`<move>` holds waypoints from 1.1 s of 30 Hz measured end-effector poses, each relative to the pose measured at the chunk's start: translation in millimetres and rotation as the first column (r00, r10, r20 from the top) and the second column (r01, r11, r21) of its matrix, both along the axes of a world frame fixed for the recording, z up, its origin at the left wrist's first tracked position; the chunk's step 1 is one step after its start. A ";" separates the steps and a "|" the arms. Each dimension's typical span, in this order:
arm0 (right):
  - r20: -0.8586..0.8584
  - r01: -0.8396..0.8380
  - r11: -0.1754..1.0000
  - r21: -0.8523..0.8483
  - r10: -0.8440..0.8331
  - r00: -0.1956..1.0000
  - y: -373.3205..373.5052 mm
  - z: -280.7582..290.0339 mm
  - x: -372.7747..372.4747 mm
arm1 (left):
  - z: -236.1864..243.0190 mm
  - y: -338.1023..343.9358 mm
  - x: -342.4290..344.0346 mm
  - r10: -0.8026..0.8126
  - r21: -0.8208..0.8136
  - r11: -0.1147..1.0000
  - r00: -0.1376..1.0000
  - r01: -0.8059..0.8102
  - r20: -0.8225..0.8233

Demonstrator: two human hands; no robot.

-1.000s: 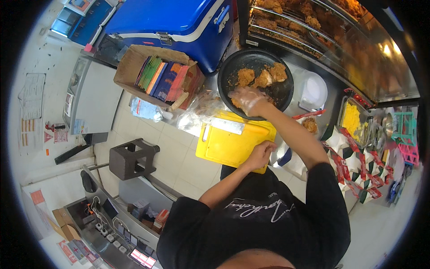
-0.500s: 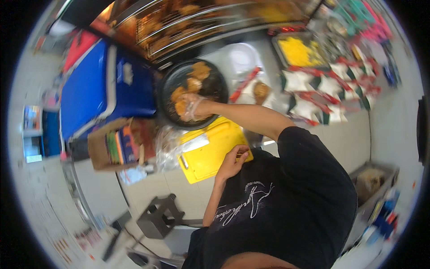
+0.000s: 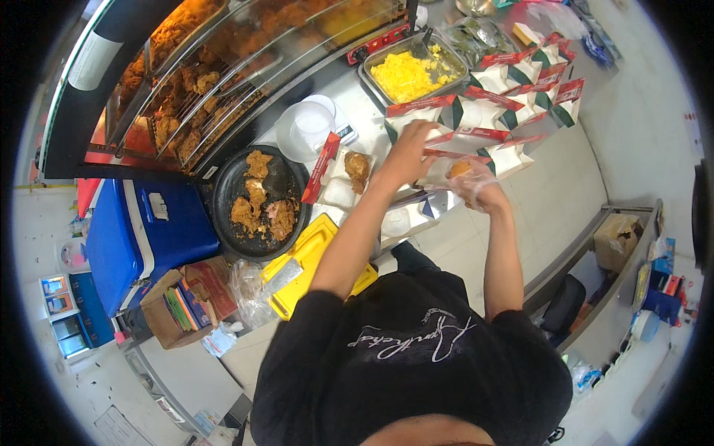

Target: The person packs fried chicken pieces from a display warmer into small plastic bags and then into paper bags. They repeatedly reach for chicken, place it in a plastic bag, and transfer it to a paper bag on the counter.

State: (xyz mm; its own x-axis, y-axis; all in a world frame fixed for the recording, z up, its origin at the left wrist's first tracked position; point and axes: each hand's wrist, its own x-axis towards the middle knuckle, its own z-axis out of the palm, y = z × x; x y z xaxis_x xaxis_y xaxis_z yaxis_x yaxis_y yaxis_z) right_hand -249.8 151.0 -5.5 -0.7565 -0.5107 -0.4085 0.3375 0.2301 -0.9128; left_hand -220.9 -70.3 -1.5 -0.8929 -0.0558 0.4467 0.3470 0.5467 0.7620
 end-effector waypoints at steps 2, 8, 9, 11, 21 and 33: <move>-0.122 0.034 0.999 0.008 -0.033 0.992 2.4 -63.8 -19.7 | -38.4 7.5 -36.3 -0.124 -0.106 0.984 0.978 0.143 0.169; -0.417 -0.160 0.694 0.702 0.583 0.697 -7.7 -124.8 -43.3 | -71.2 14.7 -59.7 0.082 -0.231 0.972 0.874 0.035 0.478; -0.333 -0.224 0.724 0.653 0.539 0.774 -7.7 -119.8 -41.7 | -73.4 13.8 -57.4 0.108 -0.208 0.978 0.877 -0.009 0.469; -0.140 -0.321 0.783 0.532 0.455 0.879 -7.6 -107.9 -42.7 | -75.5 10.1 -53.6 0.132 -0.184 0.982 0.874 -0.049 0.468; -0.518 0.067 0.796 0.601 0.325 0.791 -10.1 -199.0 -76.8 | -91.0 -2.4 -20.2 0.100 -0.134 0.989 0.951 -0.062 0.293; -0.795 -0.708 0.617 0.345 0.593 0.129 -279.8 72.2 149.3 | -26.2 -35.1 272.1 0.398 0.345 0.764 0.820 -0.545 0.411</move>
State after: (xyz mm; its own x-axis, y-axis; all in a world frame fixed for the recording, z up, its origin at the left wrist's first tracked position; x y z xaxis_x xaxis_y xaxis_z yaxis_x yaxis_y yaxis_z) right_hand -100.5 -128.7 66.7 -0.0201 -0.9751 0.2210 -0.7534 -0.1305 -0.6445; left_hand 51.2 -105.5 -27.7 -0.7807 -0.6248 -0.0096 -0.1480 0.1700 0.9743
